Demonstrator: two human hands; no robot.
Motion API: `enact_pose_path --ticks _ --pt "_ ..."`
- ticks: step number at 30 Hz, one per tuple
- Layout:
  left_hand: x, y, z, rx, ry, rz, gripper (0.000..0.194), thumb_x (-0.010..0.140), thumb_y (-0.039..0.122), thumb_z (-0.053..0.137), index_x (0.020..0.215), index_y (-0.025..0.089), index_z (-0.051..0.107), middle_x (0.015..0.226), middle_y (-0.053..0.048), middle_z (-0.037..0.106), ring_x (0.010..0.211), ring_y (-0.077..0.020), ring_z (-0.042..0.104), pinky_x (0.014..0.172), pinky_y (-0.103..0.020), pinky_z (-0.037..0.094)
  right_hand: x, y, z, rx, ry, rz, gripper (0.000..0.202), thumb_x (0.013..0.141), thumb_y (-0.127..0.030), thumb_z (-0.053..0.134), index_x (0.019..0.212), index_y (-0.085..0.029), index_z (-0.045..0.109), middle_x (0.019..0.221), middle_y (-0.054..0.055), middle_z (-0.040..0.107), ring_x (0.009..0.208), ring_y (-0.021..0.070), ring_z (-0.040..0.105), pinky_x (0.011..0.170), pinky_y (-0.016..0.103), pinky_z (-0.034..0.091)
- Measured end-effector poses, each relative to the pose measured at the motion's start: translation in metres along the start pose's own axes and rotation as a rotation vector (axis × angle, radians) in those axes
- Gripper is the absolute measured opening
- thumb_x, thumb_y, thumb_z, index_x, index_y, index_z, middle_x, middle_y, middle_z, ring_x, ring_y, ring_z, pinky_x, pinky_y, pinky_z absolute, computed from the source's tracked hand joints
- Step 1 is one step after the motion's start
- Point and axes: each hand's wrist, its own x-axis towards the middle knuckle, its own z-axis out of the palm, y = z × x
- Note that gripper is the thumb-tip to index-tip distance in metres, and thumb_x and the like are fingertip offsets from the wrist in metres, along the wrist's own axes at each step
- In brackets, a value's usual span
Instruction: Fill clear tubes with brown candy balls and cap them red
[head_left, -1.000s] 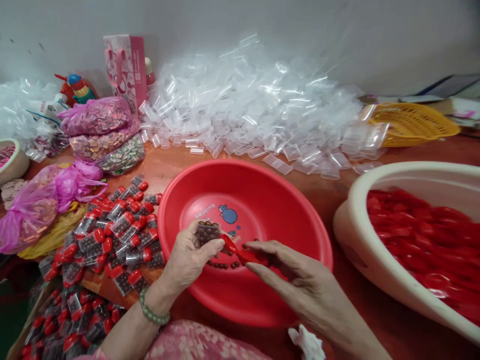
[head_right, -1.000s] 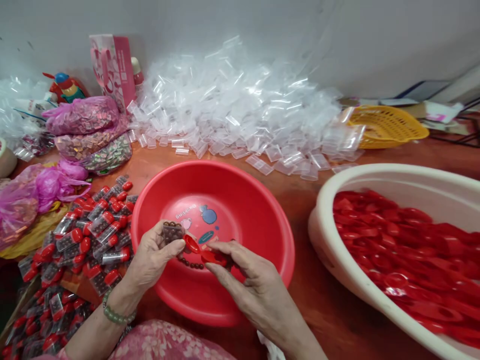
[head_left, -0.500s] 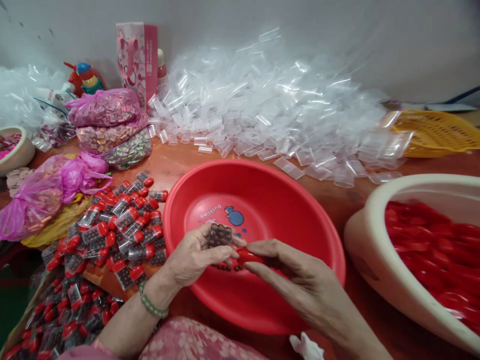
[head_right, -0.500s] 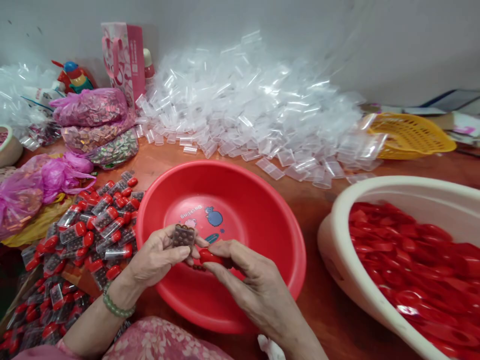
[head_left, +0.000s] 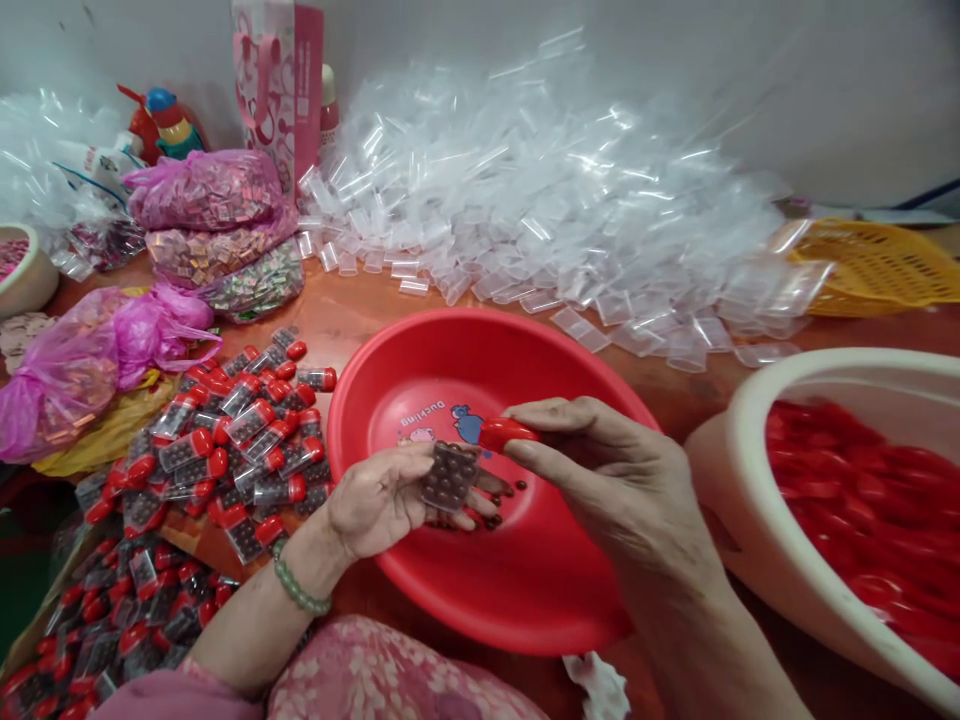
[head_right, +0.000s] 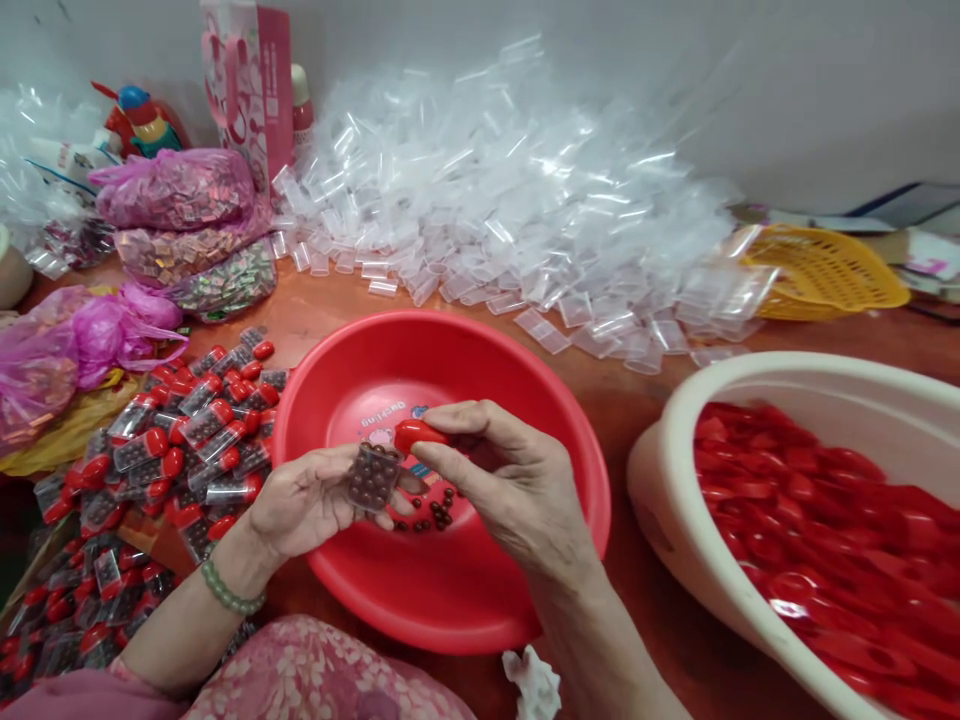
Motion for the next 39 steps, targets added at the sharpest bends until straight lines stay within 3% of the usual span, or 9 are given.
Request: enact_pose_path --ticks 4,11,16,23,28,33,39 --pt "0.0 -0.002 -0.001 0.078 0.0 -0.019 0.036 0.072 0.022 0.073 0.106 0.014 0.067 0.104 -0.013 0.072 0.085 -0.0162 0.068 0.075 -0.024 0.05 0.009 0.006 0.003 0.026 -0.06 0.012 0.018 0.071 -0.035 0.082 0.079 -0.022 0.071 0.076 0.001 0.068 0.069 0.0113 0.066 0.063 0.019 0.057" --pt "0.002 -0.008 -0.004 0.22 0.017 0.034 0.035 0.077 0.034 0.076 0.104 0.014 0.067 0.098 -0.01 0.07 0.083 -0.0133 0.066 0.075 -0.023 0.049 0.007 0.003 0.005 -0.034 -0.103 -0.005 0.015 0.072 -0.033 0.081 0.079 -0.022 0.073 0.077 0.002 0.07 0.07 0.012 0.066 0.064 0.019 0.056" --pt "0.004 -0.009 -0.006 0.202 0.006 0.026 0.032 0.074 0.034 0.077 0.097 0.013 0.067 0.092 -0.009 0.07 0.079 -0.0129 0.064 0.071 -0.023 0.049 0.005 0.0 0.009 -0.051 -0.174 0.035 0.016 0.076 -0.035 0.078 0.082 -0.022 0.073 0.078 0.003 0.069 0.07 0.0152 0.066 0.055 0.022 0.056" --pt "0.003 -0.004 -0.004 0.127 0.032 0.0 0.033 0.061 0.013 0.078 0.093 0.013 0.068 0.089 -0.008 0.071 0.079 -0.0131 0.065 0.072 -0.022 0.05 0.007 0.007 0.002 -0.079 -0.208 0.002 0.011 0.074 -0.028 0.079 0.083 -0.022 0.074 0.081 0.003 0.071 0.075 0.0144 0.067 0.07 0.023 0.057" --pt "0.004 -0.004 -0.007 0.162 0.019 -0.013 0.034 0.064 0.017 0.078 0.096 0.013 0.067 0.09 -0.007 0.07 0.081 -0.0127 0.065 0.076 -0.024 0.049 0.007 0.009 -0.004 -0.113 -0.215 -0.027 0.011 0.076 -0.026 0.077 0.086 -0.023 0.072 0.082 0.001 0.07 0.076 0.0129 0.067 0.071 0.022 0.056" --pt "0.003 -0.004 -0.005 0.298 0.072 0.005 0.03 0.073 0.029 0.075 0.095 0.012 0.064 0.091 -0.007 0.066 0.078 -0.0132 0.062 0.073 -0.026 0.048 0.012 -0.002 -0.015 -0.293 -0.394 -0.129 0.008 0.085 -0.026 0.07 0.092 -0.022 0.069 0.085 0.001 0.069 0.078 0.0125 0.065 0.072 0.022 0.054" --pt "0.004 -0.003 0.0 0.4 0.106 0.004 0.02 0.079 0.022 0.066 0.096 0.013 0.061 0.088 -0.004 0.062 0.077 -0.0115 0.059 0.074 -0.025 0.047 0.024 -0.018 -0.027 -0.525 -0.624 -0.232 0.015 0.094 -0.031 0.057 0.091 -0.02 0.067 0.084 0.002 0.067 0.075 0.0126 0.065 0.063 0.021 0.052"
